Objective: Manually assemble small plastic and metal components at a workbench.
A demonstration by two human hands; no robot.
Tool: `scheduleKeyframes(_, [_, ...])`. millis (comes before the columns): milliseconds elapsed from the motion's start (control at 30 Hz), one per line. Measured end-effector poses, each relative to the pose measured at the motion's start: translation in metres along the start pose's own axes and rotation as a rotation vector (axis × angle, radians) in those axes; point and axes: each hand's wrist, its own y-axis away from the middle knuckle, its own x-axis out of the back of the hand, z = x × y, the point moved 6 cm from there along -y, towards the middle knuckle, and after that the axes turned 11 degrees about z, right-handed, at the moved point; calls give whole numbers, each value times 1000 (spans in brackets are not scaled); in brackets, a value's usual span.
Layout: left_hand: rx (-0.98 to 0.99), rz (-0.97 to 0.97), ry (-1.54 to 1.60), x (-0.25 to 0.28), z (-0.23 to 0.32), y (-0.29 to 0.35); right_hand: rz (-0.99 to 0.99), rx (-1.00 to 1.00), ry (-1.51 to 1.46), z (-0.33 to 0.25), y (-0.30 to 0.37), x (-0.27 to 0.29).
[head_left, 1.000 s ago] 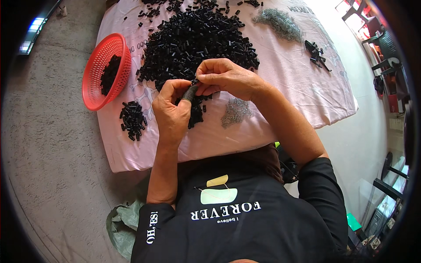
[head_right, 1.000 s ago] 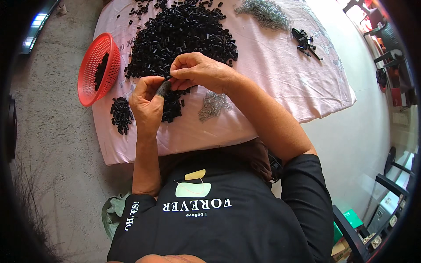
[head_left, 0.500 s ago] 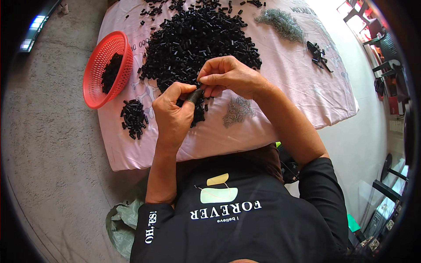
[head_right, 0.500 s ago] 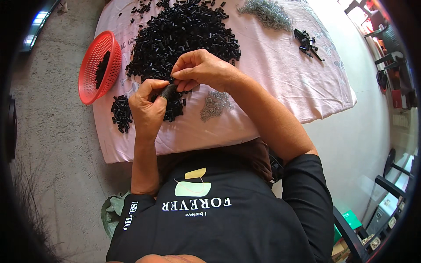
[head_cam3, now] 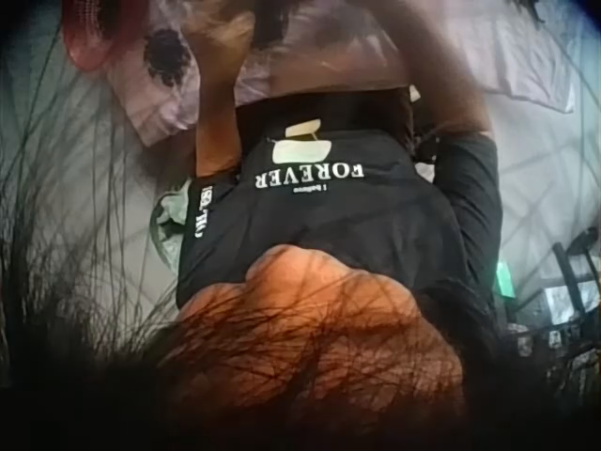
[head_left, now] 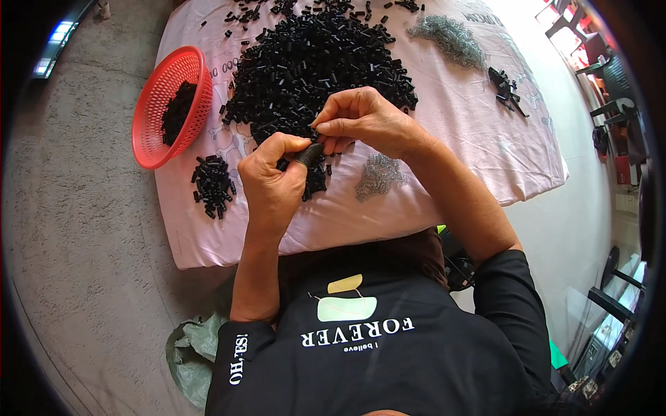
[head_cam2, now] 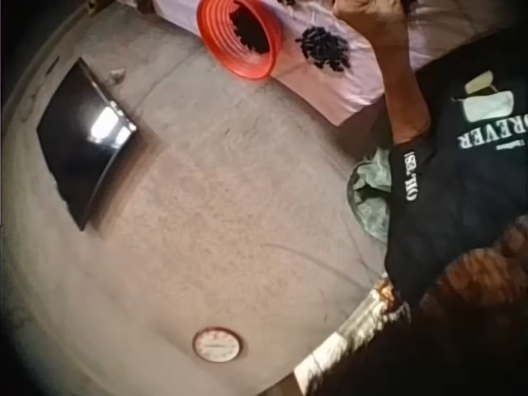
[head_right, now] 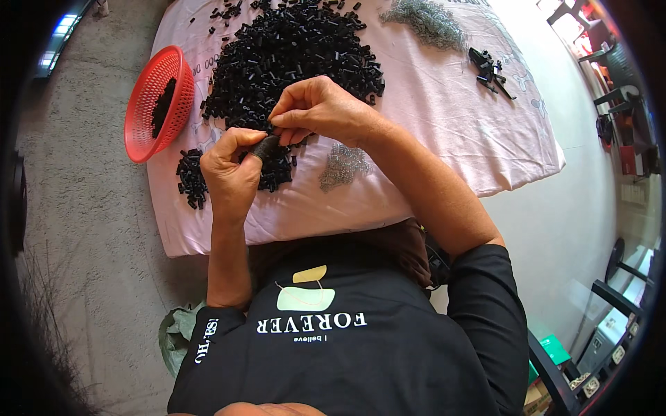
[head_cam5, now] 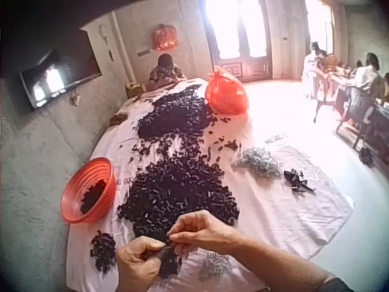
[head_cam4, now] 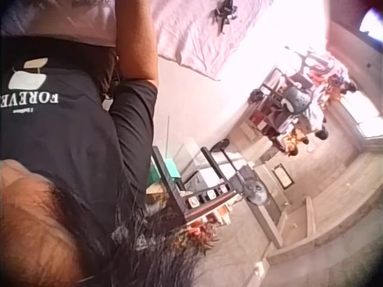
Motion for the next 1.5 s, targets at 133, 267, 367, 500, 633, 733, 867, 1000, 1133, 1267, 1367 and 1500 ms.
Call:
scheduleKeyframes(133, [23,4,13,2,-2,1,-5,21,23,0,0,0])
scheduleKeyframes(267, [57,0,74,3,-1,2,-59,33,-24,-1,0,-2])
scheduleKeyframes(367, [124,-6,125,3,-1,2,-70,15,-23,0,1,-2])
scheduleKeyframes(500, [160,5,155,3,0,4,-102,18,-1,-4,4,-4])
scheduleKeyframes(633, [162,4,213,3,3,6,-141,33,32,-7,5,-4])
scheduleKeyframes(733, [199,6,239,3,1,8,-154,48,42,-9,6,-6])
scheduleKeyframes(867, [85,40,113,0,5,10,-151,53,48,-11,8,-7])
scheduleKeyframes(1000, [79,33,172,-1,1,9,-176,2,-25,-3,5,-6])
scheduleKeyframes(1133, [139,-20,131,-3,9,7,-182,-35,-94,-1,5,-7])
scheduleKeyframes(1267, [84,12,132,-2,16,4,-198,-35,-105,1,5,-7])
scheduleKeyframes(1367, [61,7,113,-1,13,4,-211,-53,-150,3,5,-8])
scheduleKeyframes(1500, [34,16,94,0,9,7,-216,-22,-141,1,6,-10])
